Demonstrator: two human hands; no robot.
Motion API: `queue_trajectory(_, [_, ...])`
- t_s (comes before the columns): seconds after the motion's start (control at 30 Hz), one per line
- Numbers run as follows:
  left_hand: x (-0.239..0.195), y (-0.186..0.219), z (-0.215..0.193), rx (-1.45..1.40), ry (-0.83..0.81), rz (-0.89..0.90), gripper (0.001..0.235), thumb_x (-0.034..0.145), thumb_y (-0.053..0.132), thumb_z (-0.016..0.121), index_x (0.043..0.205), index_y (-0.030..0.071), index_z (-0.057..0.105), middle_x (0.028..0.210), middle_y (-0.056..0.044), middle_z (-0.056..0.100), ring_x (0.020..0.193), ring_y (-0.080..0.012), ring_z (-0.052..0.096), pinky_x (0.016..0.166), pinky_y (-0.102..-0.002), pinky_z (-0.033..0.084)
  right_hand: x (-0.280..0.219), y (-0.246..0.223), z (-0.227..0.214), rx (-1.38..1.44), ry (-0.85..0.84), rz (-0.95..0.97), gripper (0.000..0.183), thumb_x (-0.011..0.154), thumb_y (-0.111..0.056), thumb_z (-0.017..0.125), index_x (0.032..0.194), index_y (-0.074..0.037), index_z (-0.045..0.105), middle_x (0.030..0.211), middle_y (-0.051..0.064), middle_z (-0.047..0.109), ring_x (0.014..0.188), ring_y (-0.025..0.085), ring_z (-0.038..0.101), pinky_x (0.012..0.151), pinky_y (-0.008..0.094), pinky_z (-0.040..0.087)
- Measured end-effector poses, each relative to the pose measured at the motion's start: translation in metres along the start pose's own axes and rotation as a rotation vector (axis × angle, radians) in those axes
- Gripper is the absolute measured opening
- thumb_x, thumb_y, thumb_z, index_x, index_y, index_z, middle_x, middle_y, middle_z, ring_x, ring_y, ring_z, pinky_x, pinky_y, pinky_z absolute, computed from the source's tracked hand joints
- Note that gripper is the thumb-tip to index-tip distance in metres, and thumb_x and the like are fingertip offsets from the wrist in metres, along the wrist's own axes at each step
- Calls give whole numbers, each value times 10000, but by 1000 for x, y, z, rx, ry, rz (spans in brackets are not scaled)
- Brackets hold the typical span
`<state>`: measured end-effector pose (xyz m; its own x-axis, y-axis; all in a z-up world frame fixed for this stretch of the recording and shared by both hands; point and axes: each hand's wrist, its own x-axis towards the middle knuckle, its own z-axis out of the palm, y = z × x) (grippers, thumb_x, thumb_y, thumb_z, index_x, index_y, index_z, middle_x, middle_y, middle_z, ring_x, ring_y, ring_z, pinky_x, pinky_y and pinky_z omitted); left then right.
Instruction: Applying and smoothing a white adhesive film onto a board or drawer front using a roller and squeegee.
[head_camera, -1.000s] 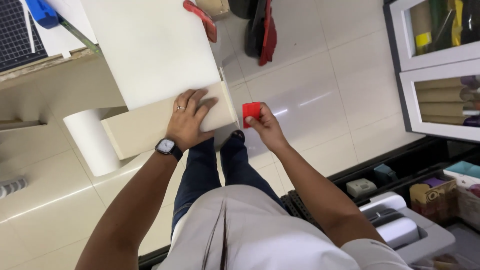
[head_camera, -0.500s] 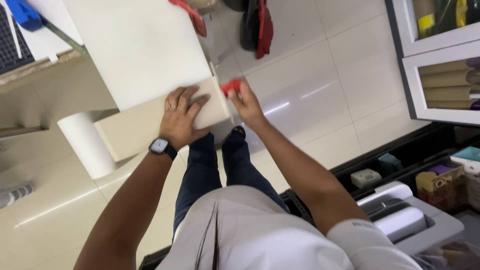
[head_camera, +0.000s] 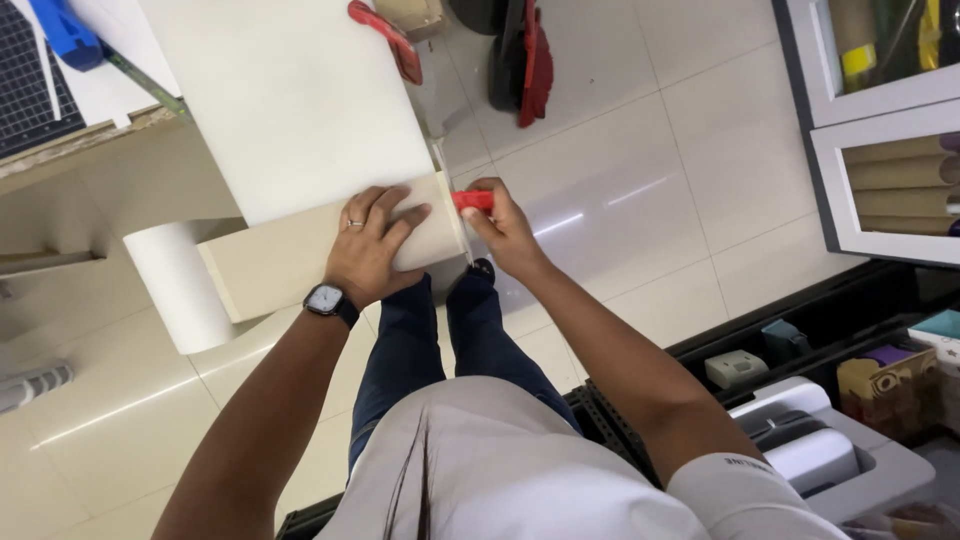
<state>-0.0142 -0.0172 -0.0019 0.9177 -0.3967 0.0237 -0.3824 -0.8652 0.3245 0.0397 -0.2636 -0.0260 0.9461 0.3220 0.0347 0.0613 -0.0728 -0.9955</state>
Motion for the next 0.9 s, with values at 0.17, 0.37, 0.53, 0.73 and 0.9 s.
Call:
queue_trajectory(0.17, [1,-1,-1,-5,-1,28,928,696,469,858,1523,310,469,1563,-48,331,1476,-337,224,1225,-523,219,-18,17,-8,100,62,40,136,1085,-181,593,1183,-91,566,1059,44,642,1003,137,596,978,393,511])
queue_trajectory(0.37, [0,-4,0,-18,17,22,925,689,455,864,1522,318,488,1543,-59,354,1462,-350,248,1219,-535,240,17,14,18,82,81,37,119,1096,-171,566,1185,-93,559,1063,37,644,1009,128,618,934,395,548])
queue_trajectory(0.53, [1,-2,-8,-29,25,14,909,723,438,853,1540,332,471,1538,-37,351,1460,-340,255,1220,-520,241,42,13,12,67,114,-96,80,1084,-113,562,1154,-74,559,999,51,632,977,129,609,937,376,560])
queue_trajectory(0.73, [0,0,-5,-18,34,1,890,737,449,845,1536,358,465,1540,-24,352,1457,-330,250,1215,-519,251,-12,12,17,67,120,-17,122,1093,-200,560,1098,-79,566,1018,61,675,997,142,637,945,397,532])
queue_trajectory(0.9, [1,1,-6,-16,47,7,878,748,468,841,1536,357,470,1543,-12,345,1455,-327,257,1218,-511,247,43,17,18,78,139,-136,87,1096,-168,547,1121,-87,562,988,29,652,975,108,607,948,386,528])
